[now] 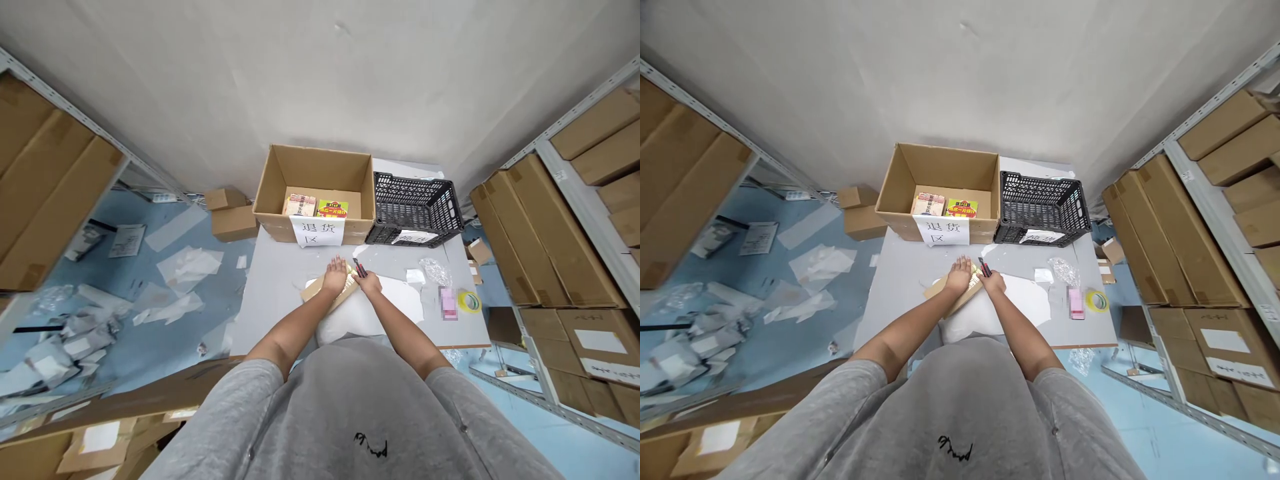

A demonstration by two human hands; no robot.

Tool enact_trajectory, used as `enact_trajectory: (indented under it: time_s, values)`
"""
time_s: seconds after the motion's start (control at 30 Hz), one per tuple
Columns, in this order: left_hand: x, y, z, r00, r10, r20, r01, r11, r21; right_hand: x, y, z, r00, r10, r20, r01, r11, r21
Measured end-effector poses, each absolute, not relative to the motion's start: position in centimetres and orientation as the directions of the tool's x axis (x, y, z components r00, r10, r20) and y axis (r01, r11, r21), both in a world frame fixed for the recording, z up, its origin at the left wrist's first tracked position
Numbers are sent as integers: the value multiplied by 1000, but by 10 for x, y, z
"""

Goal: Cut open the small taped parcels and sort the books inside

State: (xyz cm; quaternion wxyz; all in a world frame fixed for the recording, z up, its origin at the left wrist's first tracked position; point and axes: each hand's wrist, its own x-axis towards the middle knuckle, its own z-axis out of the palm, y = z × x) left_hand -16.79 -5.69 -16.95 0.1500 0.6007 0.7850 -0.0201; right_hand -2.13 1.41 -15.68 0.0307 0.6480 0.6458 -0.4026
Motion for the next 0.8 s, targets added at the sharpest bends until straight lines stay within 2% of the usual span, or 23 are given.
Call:
enact_trajectory:
  time_s: [0.17,0.27,0.5,0.8]
  values:
    - [-168,-63,-174,-241,942,-235,948,280,153,-22,-8,-151,-188,738,-648,634,-413,-654]
    - [-166,-63,-174,-246,947,-207,949,279,148,-26,-27,-149,-259,654,-711,538,-514,-668]
    - [-172,-60,-177,-211,944,-255,950,259,172,-37,-51,-148,-219,763,-608,568,-407,-715]
    - [-191,-51,-171,-95,938,-333,972,159,173,-43,-52,-139,-204,763,-613,649,-363,-669]
